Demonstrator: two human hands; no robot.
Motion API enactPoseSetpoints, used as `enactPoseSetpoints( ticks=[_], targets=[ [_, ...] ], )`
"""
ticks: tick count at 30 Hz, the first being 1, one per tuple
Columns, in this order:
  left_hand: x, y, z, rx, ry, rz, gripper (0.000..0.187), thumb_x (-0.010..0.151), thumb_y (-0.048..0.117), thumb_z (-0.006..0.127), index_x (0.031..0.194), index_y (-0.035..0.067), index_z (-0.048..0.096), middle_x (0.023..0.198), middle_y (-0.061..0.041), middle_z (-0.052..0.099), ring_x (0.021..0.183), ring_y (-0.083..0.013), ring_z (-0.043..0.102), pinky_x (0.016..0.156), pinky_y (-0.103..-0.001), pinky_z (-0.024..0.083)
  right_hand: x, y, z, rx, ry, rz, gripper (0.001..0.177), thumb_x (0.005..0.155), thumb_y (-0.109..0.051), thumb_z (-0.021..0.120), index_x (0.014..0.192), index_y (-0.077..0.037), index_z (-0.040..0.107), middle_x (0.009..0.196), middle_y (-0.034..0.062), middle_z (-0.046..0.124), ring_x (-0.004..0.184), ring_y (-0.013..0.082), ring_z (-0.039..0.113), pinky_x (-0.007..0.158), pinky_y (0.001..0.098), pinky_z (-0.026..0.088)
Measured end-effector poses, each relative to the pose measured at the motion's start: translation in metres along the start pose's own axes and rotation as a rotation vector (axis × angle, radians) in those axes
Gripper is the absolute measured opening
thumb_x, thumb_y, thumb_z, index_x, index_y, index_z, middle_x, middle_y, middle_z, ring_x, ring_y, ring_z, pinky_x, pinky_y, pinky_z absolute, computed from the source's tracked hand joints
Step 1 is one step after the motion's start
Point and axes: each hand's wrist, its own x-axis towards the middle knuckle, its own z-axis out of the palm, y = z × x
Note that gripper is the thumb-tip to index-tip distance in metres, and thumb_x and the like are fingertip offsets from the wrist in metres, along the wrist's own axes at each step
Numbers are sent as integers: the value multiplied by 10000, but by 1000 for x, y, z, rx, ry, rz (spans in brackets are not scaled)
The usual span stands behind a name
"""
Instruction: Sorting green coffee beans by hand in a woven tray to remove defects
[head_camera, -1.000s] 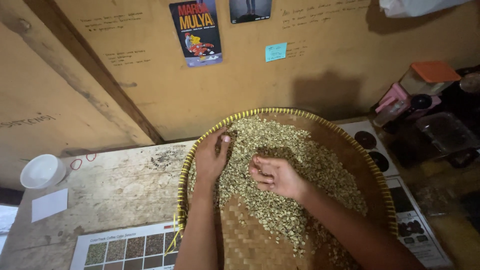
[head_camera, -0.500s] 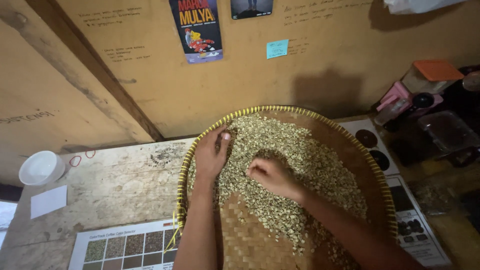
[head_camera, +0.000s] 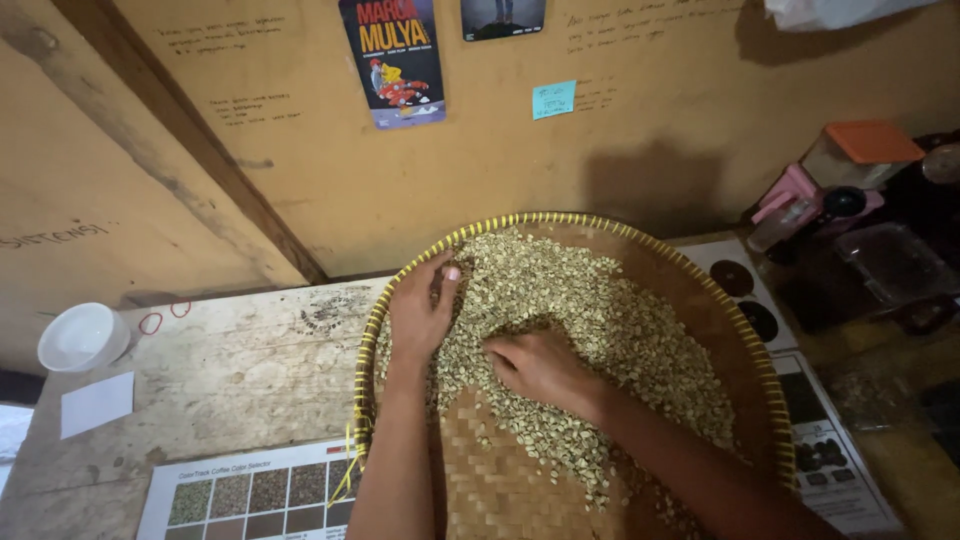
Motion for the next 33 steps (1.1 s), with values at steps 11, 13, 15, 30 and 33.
enactPoseSetpoints(
  ticks=[11,13,15,30,33],
  targets=[
    [-1,-5,3,-19,-17,-6,317,1053,319,603,1254,101,716,1082,-150,759,1030,-371,715,949,-480,535,-4,14,18,-9,-49,-24,274,1014,-160,577,1248,-68,686,645,119,707,391,206,585,389,359,475],
    [0,-5,4,-13,-21,-13,331,1058,328,595,1257,93,715,1080,-163,758,1031,-381,714,950,-490,533,-1,9,14,28,-44,-12,288,1021,-170,579,1267,-61,683,640,115,703,374,184,560,377,351,471],
    [0,-3,2,0,-23,-26,320,1051,329,608,1246,101,720,1106,-142,762,1048,-366,716,963,-479,531,3,1,13,-117,-35,-53,248,1013,-153,567,1207,-62,692,617,110,697,374,219,588,360,335,452],
    [-2,-9,4,35,-31,-23,336,1048,360,610,1268,132,722,1103,-122,765,1044,-335,720,950,-452,537,-2,9,23,-133,-72,-44,202,971,-239,623,1057,-91,730,630,141,710,471,294,682,430,398,503],
    [-2,-11,6,23,-33,-13,334,1052,359,603,1275,137,715,1156,-116,759,1081,-336,708,965,-449,530,-15,-2,11,-6,-178,-98,214,946,-169,645,1125,-94,734,668,160,731,480,317,686,454,409,534]
  ],
)
